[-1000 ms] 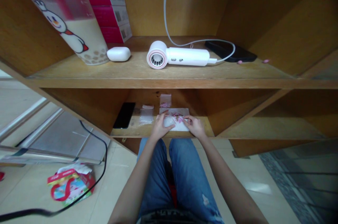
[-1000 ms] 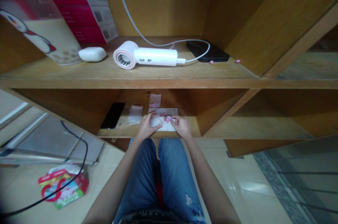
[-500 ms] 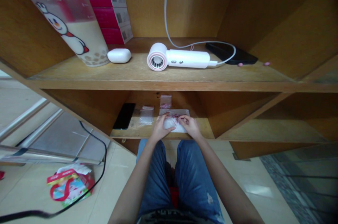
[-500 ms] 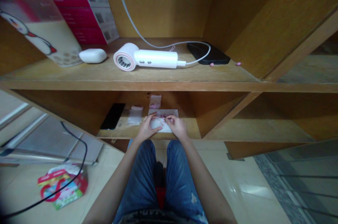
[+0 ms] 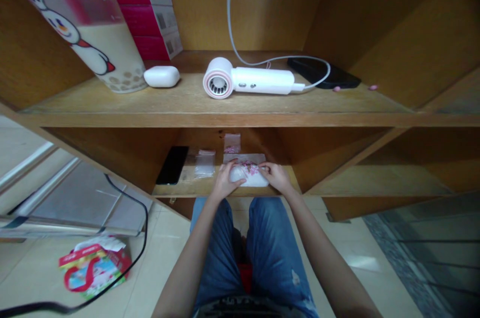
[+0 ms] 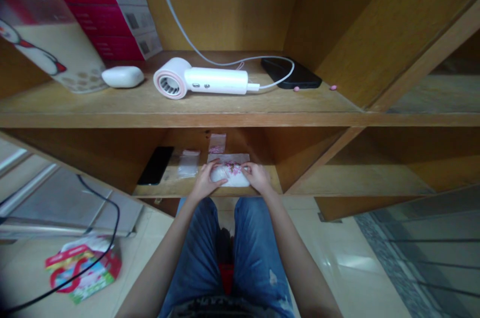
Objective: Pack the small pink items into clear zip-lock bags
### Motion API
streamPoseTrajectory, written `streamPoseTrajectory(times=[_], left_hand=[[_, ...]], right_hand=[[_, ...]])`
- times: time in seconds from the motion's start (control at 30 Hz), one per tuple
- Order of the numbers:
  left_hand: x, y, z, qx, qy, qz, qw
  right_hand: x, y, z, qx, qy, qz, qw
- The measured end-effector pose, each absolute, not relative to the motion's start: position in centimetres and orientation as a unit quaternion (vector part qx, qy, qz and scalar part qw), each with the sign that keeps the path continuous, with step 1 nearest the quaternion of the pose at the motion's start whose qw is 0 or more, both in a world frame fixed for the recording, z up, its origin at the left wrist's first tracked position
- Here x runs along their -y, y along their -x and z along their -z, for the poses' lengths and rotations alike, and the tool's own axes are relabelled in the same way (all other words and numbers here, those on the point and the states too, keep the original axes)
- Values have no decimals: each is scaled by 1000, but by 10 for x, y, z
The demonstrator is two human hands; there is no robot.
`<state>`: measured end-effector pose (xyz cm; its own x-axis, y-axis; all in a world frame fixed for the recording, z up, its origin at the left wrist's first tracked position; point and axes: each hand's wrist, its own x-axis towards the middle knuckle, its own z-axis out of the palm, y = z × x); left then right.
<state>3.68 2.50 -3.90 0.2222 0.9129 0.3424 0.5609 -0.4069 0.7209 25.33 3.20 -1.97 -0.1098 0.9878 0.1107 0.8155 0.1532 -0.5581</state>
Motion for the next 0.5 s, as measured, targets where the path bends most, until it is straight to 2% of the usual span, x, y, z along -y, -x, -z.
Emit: streamPoseTrajectory(times=[0.37,0.5], left_hand=[[-27,-36,41,-491,-725,-400,273],[-27,-36,42,-488,-722,-406,275]], right_hand=[[-33,-249,26,721,640,-166,207],[-34,-244,29,715,633,-184,235]])
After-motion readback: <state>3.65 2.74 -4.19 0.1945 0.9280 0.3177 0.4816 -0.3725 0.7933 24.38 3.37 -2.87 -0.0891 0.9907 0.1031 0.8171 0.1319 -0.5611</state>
